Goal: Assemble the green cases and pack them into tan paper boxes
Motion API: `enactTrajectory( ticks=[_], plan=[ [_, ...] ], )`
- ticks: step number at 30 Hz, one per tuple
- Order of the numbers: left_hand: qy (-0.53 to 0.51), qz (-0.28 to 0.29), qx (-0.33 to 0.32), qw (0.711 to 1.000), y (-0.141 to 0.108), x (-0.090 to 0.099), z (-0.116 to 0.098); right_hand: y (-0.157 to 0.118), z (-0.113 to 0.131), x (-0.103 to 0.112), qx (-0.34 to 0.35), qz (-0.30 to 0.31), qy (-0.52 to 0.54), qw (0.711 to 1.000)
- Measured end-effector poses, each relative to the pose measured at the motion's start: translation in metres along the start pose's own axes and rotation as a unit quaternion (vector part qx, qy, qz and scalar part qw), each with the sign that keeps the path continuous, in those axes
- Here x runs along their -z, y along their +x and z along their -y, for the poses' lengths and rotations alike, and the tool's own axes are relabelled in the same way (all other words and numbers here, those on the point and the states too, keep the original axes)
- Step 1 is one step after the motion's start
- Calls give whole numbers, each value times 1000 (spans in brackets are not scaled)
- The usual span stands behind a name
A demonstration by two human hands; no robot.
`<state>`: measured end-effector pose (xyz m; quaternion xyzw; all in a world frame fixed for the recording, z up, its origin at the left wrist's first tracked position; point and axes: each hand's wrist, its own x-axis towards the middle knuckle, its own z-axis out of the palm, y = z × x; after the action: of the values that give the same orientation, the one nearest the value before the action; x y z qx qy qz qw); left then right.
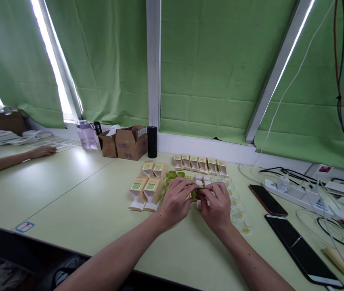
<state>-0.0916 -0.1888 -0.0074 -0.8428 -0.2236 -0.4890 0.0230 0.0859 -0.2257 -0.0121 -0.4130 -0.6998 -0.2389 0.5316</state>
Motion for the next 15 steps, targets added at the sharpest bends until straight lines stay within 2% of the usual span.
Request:
enactTrajectory(
  ticks=[15],
  plan=[
    [21,-5,17,1000,-1,1,1,1,4,1,9,-3,4,1000]
  ],
)
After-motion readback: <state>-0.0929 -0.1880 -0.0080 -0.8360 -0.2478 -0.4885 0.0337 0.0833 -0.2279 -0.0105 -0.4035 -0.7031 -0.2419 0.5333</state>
